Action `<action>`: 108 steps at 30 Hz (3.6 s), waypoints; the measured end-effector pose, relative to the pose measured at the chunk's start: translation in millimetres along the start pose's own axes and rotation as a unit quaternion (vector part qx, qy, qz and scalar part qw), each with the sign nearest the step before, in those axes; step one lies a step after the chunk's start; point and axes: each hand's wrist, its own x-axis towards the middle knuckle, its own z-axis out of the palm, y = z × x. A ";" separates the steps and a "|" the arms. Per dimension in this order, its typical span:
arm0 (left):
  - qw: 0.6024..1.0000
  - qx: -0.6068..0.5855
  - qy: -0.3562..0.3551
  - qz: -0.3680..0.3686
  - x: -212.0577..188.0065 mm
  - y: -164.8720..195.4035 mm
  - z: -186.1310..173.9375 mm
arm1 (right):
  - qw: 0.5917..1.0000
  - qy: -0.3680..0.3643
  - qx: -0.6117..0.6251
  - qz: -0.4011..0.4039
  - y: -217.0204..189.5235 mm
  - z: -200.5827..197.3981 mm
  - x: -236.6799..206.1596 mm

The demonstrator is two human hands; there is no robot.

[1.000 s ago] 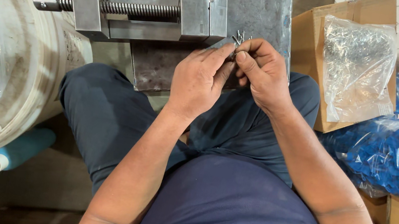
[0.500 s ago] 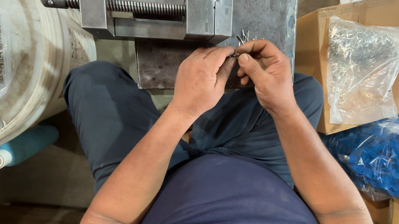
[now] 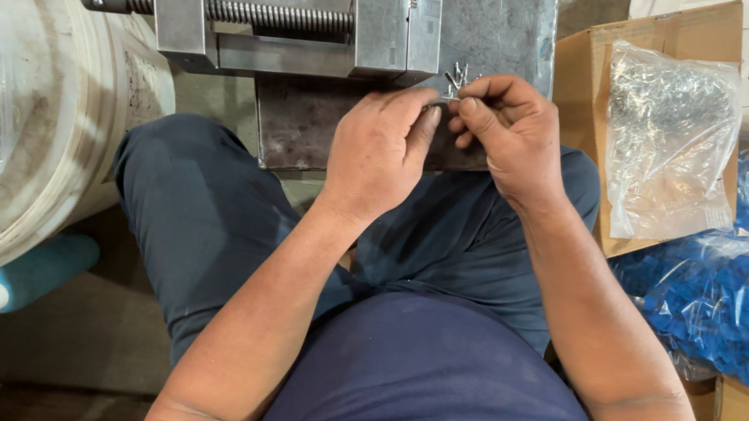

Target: The person sits on the floor and uses a bench vise to assemble small metal fasteners. They pick up individual pieces from a plastic bag, place them into the vise jaws, and tighten the screw mechanism to secure them before removing the assembled unit.

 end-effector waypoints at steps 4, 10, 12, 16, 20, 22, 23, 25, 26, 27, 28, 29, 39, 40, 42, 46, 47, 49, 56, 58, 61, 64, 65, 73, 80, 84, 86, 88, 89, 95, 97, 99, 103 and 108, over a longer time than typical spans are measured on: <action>1.000 0.004 0.014 0.012 -0.3 0.4 0.2 | 0.997 0.013 0.059 0.041 -6.7 -1.9 -0.7; 1.000 -0.005 0.005 0.023 -1.4 -1.4 -1.3 | 0.990 -0.016 0.126 0.065 -6.9 7.9 -8.2; 1.000 -0.018 0.008 0.017 -1.9 -2.5 -1.7 | 0.992 -0.016 0.115 0.058 -5.9 10.5 -9.1; 0.999 -0.034 0.012 0.022 -2.9 -4.0 -1.8 | 0.999 0.003 0.051 -0.013 -3.2 13.7 -7.1; 0.999 -0.034 0.012 0.014 -2.5 -4.8 -1.2 | 0.999 -0.001 -0.029 -0.046 -1.7 14.3 -6.9; 0.999 -0.033 0.018 0.014 -1.4 -5.2 -1.3 | 0.995 -0.009 -0.078 -0.066 -1.6 15.0 -7.6; 0.999 -0.035 0.018 0.012 -0.7 -5.2 -1.5 | 0.995 -0.002 -0.087 -0.055 -1.7 15.5 -7.5; 0.999 -0.038 0.022 0.013 0.9 -5.6 -2.2 | 0.994 0.013 -0.106 -0.037 -2.5 16.1 -5.4; 0.999 -0.045 0.021 0.007 1.6 -5.7 -2.6 | 0.995 0.006 -0.089 -0.044 -3.1 16.6 -2.8; 0.998 -0.054 0.019 0.000 2.4 -5.9 -3.1 | 0.996 -0.001 -0.072 -0.048 -3.7 17.1 -1.3; 0.998 -0.063 0.016 -0.008 2.8 -6.0 -3.6 | 0.997 -0.008 -0.055 -0.051 -4.6 17.3 -0.1; 0.998 -0.067 0.016 -0.007 3.3 -6.3 -4.1 | 0.997 -0.004 -0.063 -0.040 -6.0 17.4 1.4; 0.993 -0.107 0.041 -0.016 3.0 -6.4 -7.8 | 0.945 0.017 -0.256 -0.203 -61.0 27.4 29.7; 0.993 -0.110 0.042 -0.019 2.9 -5.9 -8.0 | 0.921 0.015 -0.305 -0.242 -68.8 30.0 35.5; 0.993 -0.107 0.040 -0.018 3.1 -4.8 -8.9 | 0.939 0.002 -0.276 -0.204 -79.1 40.0 46.5; 0.995 -0.095 0.035 -0.017 4.1 -3.9 -11.3 | 0.954 -0.011 -0.239 -0.180 -91.8 53.6 58.9; 0.995 -0.096 0.037 -0.019 4.2 -3.9 -11.8 | 0.942 -0.015 -0.270 -0.198 -93.1 54.9 58.8; 0.994 -0.101 0.035 -0.020 4.4 -4.7 -12.6 | 0.914 -0.018 -0.332 -0.231 -95.4 55.2 57.6; 0.994 -0.101 0.013 -0.034 4.7 -7.3 -12.9 | 0.860 -0.032 -0.408 -0.305 -102.0 62.8 55.1; 0.994 -0.102 0.015 -0.033 5.0 -6.6 -13.3 | 0.851 -0.025 -0.426 -0.305 -103.8 66.7 55.2; 0.994 -0.104 0.028 -0.016 5.5 -5.1 -14.4 | 0.813 -0.034 -0.473 -0.337 -105.5 68.7 54.6; 0.983 -0.170 0.012 -0.073 5.9 -5.2 -15.0 | 0.811 -0.028 -0.474 -0.342 -101.4 67.3 50.5; 0.975 -0.197 -0.010 -0.107 5.9 -5.9 -15.0 | 0.829 -0.014 -0.454 -0.327 -99.0 65.2 46.9; 0.868 -0.477 -0.056 -0.127 -0.5 -28.5 -9.9 | 0.999 -0.005 -0.043 -0.023 -52.5 35.7 -3.4; 0.840 -0.512 -0.115 -0.139 -4.6 -38.3 -15.1 | 0.982 -0.141 -0.104 -0.068 -39.5 22.2 -14.7; 0.850 -0.488 -0.124 -0.155 -2.7 -34.5 -17.1 | 0.974 -0.130 -0.165 -0.083 -39.6 20.9 -13.6; 0.855 -0.477 -0.122 -0.163 -1.7 -33.3 -17.0 | 0.968 -0.131 -0.192 -0.089 -40.4 18.2 -13.4; 0.861 -0.468 -0.119 -0.162 -0.8 -33.6 -16.5 | 0.960 -0.140 -0.216 -0.108 -43.1 14.9 -10.0; 0.861 -0.467 -0.121 -0.162 -0.3 -34.3 -16.4 | 0.959 -0.146 -0.217 -0.106 -45.1 13.8 -8.4; 0.836 -0.505 -0.111 -0.185 2.6 -39.4 -14.8 | 0.960 -0.132 -0.225 -0.102 -61.9 25.6 1.3; 0.830 -0.511 -0.093 -0.202 2.9 -39.6 -13.0 | 0.948 -0.076 -0.271 -0.152 -68.5 36.5 4.7; 0.843 -0.493 -0.085 -0.197 2.7 -38.8 -10.7 | 0.912 -0.012 -0.336 -0.234 -78.2 45.1 15.9; 0.874 -0.449 -0.085 -0.165 1.7 -36.6 -6.8 | 0.858 -0.007 -0.411 -0.309 -100.0 58.2 44.5; 0.878 -0.435 -0.092 -0.180 2.3 -36.1 -7.4 | 0.836 -0.023 -0.446 -0.319 -112.5 71.1 56.1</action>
